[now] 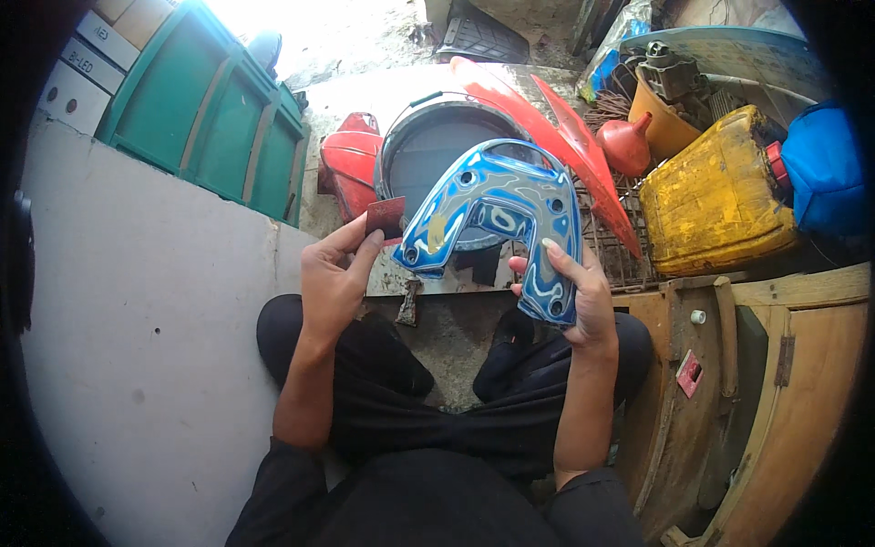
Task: The person holds a blue and white motorcycle fairing piece and sands down a specific area on its surface using a small red sanding block, repeatedly dipping the piece or block into a bucket of water.
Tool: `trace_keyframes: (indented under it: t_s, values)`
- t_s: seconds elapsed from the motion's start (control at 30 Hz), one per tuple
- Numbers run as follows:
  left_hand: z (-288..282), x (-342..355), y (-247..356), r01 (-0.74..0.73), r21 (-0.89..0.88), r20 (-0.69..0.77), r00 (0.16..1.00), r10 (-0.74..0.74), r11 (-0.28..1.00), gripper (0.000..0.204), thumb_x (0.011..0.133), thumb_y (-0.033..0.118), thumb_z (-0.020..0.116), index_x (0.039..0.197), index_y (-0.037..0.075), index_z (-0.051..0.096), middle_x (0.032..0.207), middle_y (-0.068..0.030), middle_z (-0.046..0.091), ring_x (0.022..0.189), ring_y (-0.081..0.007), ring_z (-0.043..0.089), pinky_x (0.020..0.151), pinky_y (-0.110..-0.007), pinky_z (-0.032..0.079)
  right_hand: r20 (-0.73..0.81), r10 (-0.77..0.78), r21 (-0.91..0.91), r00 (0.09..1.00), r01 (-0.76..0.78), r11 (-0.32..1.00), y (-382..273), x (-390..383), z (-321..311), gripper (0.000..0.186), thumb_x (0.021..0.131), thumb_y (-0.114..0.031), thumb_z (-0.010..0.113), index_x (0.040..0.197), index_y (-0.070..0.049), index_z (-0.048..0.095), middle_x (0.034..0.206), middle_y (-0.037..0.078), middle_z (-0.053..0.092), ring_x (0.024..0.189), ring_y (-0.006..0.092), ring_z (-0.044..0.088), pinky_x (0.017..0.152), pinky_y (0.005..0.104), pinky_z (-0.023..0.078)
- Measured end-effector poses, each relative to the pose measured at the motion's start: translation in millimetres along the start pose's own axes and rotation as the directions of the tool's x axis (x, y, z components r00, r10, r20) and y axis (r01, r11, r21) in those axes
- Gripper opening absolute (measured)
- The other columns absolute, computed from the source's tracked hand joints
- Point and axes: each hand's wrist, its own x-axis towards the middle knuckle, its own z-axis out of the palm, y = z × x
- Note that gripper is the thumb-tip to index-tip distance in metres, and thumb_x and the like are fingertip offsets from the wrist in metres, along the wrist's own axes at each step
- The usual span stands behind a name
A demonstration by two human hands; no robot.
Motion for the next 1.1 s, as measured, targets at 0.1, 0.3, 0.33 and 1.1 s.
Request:
trace_keyframes:
  t_s: [0.1,0.3,0.33,1.1]
  values:
    - [-0.3,-0.5,4.6,-0.239,0.319,0.021,0.969,0.246,0.917,0.036,0.090,-0.003,0.066,0.126,0.000,0.067,0.115,-0.0122,0.073,0.101,-0.0163,0.069,0.087,-0.031,0.051,-0.006,0.005,0.004,1.000,-0.005,1.000,0.5,0.3,0.4,0.039,0.097,-0.011,0.059,0.130,0.003,0.047,0.112,0.019,0.064,0.097,0.0312,0.072,0.070,0.0428,0.065]
    - [10.8,-5.9,17.7,-0.537,0.595,0.296,0.838,0.458,0.598,0.046,0.080,-0.006,0.067,0.123,0.007,0.069,0.123,-0.0129,0.070,0.116,-0.0206,0.067,0.095,-0.035,0.045,0.033,0.007,0.063,0.999,-0.010,0.998,0.5,1.8,-4.3,0.041,0.097,-0.012,0.059,0.133,0.003,0.045,0.112,0.019,0.064,0.098,0.0310,0.072,0.069,0.0422,0.065]
    - [12.1,-7.9,18.3,-0.555,0.615,0.343,0.828,0.444,0.560,0.047,0.078,-0.006,0.067,0.123,0.007,0.069,0.123,-0.0123,0.070,0.118,-0.0203,0.066,0.095,-0.036,0.045,0.022,0.001,0.059,1.000,-0.003,0.998,1.1,2.6,-6.1,0.040,0.098,-0.012,0.058,0.133,0.002,0.046,0.112,0.018,0.065,0.097,0.0292,0.072,0.069,0.0417,0.065]
    - [6.5,0.3,4.2,-0.276,0.389,0.013,0.956,0.294,0.879,0.031,0.087,-0.003,0.062,0.116,0.005,0.071,0.089,-0.0174,0.071,0.079,-0.0319,0.069,0.072,-0.038,0.050,0.040,-0.004,-0.047,0.999,0.006,0.999,4.9,-1.1,5.9,0.037,0.098,-0.010,0.059,0.130,0.004,0.048,0.111,0.020,0.065,0.090,0.0297,0.073,0.068,0.0412,0.065]
